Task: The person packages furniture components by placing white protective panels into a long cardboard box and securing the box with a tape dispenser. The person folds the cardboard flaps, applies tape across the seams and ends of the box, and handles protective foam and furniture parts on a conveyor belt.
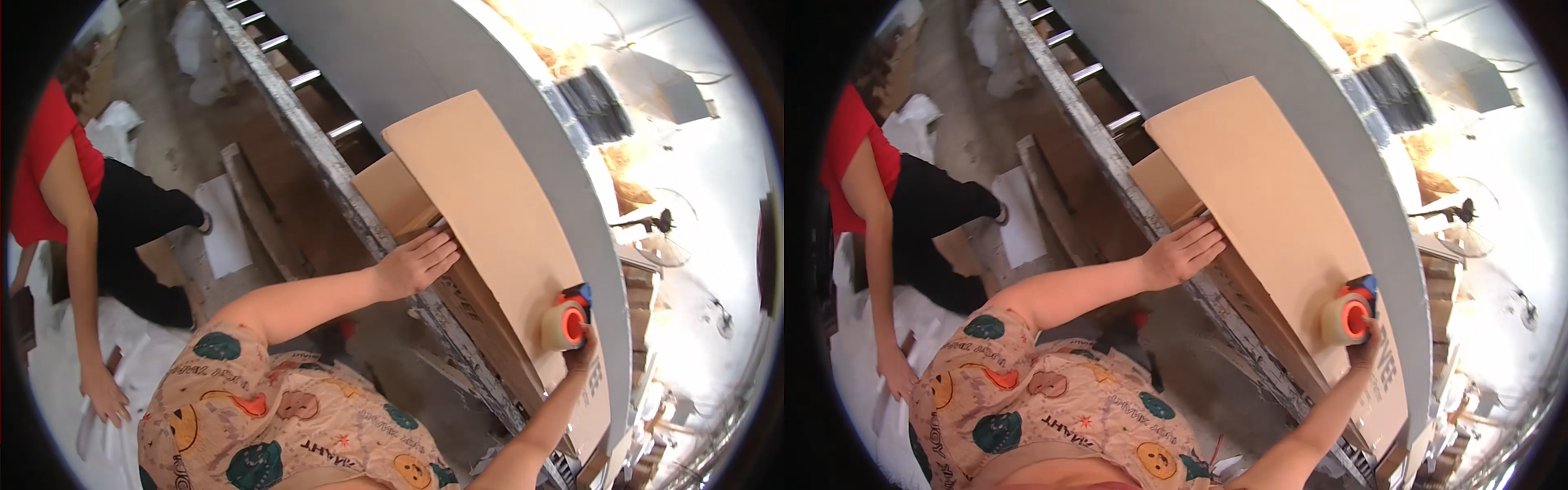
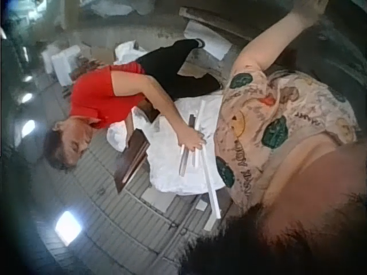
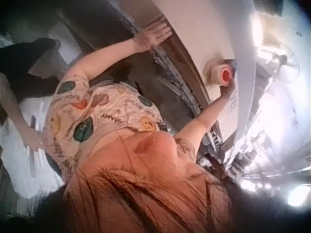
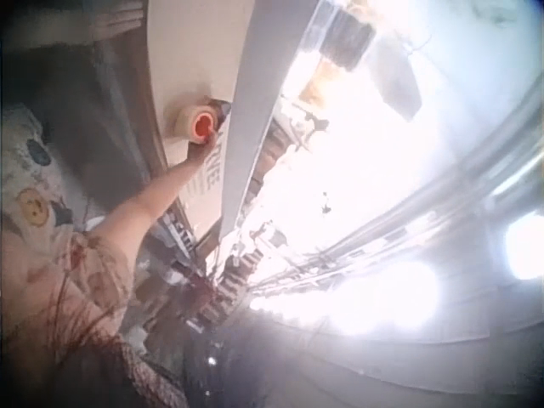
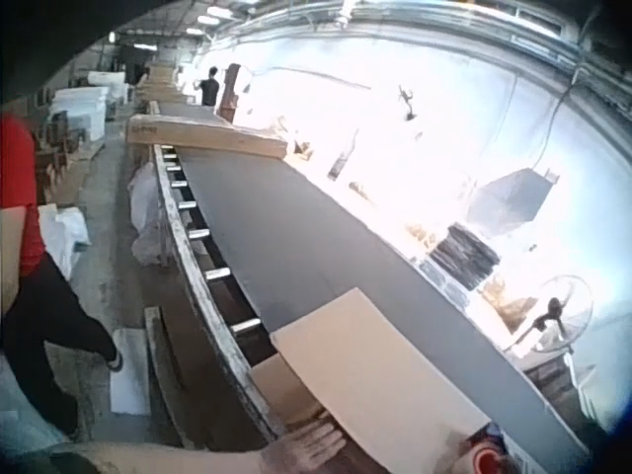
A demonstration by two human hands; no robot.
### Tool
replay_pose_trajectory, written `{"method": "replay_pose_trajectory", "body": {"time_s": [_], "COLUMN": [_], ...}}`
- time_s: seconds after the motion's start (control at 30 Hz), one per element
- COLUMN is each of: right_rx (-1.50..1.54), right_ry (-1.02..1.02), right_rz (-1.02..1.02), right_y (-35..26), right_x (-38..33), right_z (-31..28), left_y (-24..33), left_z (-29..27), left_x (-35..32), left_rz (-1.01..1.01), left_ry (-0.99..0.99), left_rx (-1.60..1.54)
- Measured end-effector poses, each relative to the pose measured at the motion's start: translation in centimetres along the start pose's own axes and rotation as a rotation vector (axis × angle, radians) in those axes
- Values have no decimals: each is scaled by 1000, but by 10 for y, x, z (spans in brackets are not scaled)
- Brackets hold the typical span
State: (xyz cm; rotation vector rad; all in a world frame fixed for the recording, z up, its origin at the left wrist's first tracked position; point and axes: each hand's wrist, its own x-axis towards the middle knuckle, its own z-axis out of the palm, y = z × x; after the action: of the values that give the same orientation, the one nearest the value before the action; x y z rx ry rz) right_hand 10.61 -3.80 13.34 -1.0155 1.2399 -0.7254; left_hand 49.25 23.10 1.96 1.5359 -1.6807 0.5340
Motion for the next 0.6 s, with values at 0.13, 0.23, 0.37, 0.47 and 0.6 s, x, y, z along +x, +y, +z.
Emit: {"method": "replay_pose_trajectory", "body": {"time_s": [0.13, 0.23, 0.37, 0.47, 0.6], "right_rx": [-1089, -1403, -1345, -1558, -1585], "right_ry": [-91, -14, -483, -535, -547], "right_rz": [59, -945, -1148, -1213, -1265], "right_y": [-48, -53, 15, 50, 61], "right_x": [9, -38, -62, -50, -39], "right_z": [6, 102, 259, 292, 284], "left_y": [-7, -14, -29, -18, 1], "left_z": [-9, -1, 6, -10, -12], "left_x": [19, 23, 16, 21, -4], "left_rz": [46, 86, 65, -106, -92], "left_ry": [-58, -63, -95, -27, 227], "left_rx": [110, 87, 27, -4, -129]}}
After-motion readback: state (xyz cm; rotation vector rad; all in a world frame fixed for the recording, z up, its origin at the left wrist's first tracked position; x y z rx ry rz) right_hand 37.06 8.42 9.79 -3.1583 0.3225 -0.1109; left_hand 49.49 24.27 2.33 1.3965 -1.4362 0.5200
